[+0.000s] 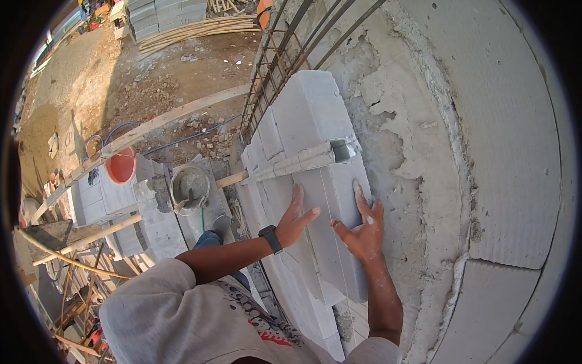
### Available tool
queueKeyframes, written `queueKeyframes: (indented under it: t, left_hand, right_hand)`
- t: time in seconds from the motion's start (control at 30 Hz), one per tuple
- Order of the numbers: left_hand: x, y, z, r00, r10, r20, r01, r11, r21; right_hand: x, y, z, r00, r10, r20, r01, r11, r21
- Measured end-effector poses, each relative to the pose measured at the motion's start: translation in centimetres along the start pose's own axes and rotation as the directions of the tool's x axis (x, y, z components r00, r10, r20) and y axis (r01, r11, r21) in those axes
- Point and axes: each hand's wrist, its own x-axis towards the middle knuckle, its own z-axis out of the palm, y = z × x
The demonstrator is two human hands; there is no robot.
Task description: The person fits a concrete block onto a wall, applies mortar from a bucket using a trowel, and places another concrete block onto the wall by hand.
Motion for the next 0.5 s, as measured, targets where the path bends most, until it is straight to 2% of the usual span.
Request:
queueKeyframes:
  t: [0.07,0.23,0.37,0.5]
  left_hand:
    - [-0.1,0.3,-0.2,1.0,-0.021,0.01,0.021,1.0,0.008]
    - [-0.1,0.4,-0.1,1.0,-0.03,0.001,0.03,0.999,-0.012]
    - [-0.2,0.0,0.0,1.0,-0.029,-0.012,0.029,0.999,-0.034]
    - [-0.1,-0.7,-0.2,1.0,-0.009,-0.021,0.007,0.997,-0.075]
  right_hand:
    - [0.0,-0.6,-0.4,0.999,0.03,0.025,-0.031,0.999,0.032]
    - [0.0,-0.2,-0.2,1.0,-0.025,0.001,0.025,1.0,-0.002]
    - [0.1,-0.2,-0.4,0.999,-0.009,0.033,0.007,0.999,0.036]
    - [-0.1,-0.4,-0.5,0.999,-0.041,-0.003,0.041,0.998,0.047]
